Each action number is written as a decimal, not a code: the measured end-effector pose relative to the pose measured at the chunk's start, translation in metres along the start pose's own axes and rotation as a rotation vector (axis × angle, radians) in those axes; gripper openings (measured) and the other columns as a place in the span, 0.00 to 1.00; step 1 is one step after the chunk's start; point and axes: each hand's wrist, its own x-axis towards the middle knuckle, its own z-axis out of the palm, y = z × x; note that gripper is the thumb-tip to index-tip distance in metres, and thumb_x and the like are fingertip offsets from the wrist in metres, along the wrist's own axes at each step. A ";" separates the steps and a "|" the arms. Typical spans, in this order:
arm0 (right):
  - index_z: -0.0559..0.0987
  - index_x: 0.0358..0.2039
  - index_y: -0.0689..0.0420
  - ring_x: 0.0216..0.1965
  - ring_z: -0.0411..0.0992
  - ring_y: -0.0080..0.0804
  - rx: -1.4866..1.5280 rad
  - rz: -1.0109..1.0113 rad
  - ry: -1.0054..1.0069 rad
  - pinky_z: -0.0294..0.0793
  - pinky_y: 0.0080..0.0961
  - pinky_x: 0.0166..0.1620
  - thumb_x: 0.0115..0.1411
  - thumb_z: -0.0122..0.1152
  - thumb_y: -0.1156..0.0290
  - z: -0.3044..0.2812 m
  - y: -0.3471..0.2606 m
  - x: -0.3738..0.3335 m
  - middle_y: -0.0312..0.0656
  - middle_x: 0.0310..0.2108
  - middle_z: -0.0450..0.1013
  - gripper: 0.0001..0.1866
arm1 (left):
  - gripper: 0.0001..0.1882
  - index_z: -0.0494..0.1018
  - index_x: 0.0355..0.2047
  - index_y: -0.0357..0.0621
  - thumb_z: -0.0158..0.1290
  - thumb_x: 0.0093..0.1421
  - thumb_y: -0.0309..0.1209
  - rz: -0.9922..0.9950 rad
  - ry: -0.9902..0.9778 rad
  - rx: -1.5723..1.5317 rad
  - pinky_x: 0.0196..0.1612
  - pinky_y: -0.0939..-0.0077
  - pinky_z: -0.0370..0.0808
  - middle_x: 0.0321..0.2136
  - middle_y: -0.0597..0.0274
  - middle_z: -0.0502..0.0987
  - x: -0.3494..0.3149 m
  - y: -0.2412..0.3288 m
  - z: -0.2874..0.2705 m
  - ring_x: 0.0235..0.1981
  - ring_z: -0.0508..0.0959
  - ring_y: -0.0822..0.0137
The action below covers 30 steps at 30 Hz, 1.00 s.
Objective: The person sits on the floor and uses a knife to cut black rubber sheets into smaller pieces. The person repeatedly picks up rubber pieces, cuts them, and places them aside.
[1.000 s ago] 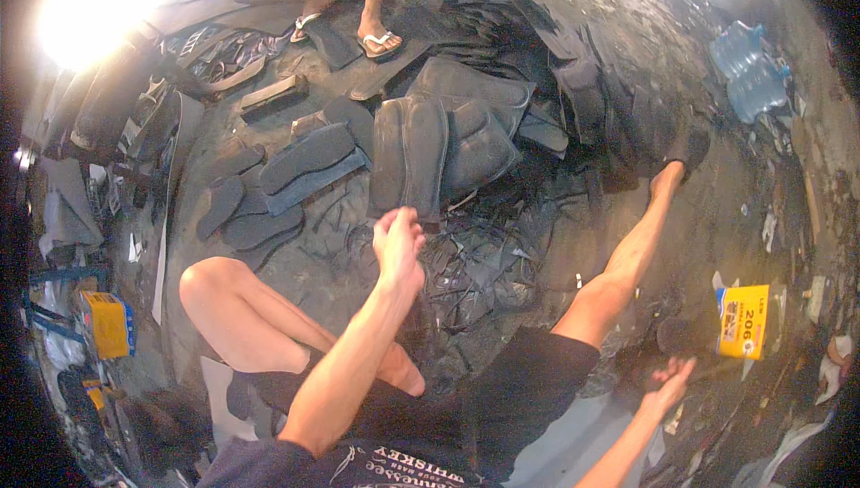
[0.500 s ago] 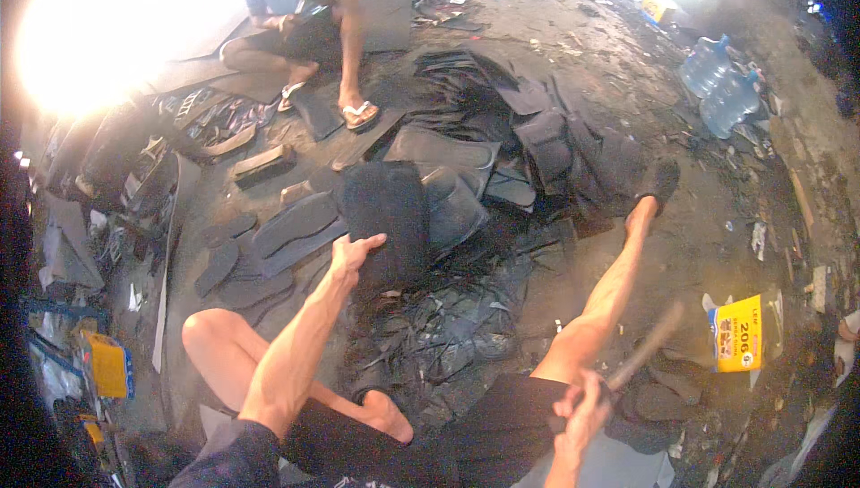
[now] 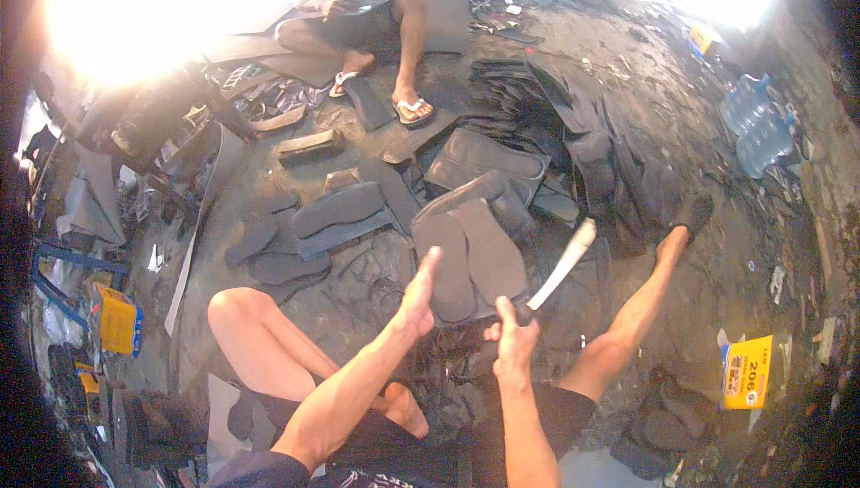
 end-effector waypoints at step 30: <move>0.79 0.53 0.66 0.42 0.79 0.73 -1.264 -0.178 -0.220 0.78 0.59 0.42 0.73 0.60 0.66 0.017 -0.004 -0.062 0.70 0.33 0.80 0.17 | 0.57 0.44 0.78 0.24 0.69 0.65 0.42 0.184 -0.051 0.395 0.69 0.64 0.71 0.68 0.35 0.71 -0.017 -0.014 -0.008 0.67 0.74 0.54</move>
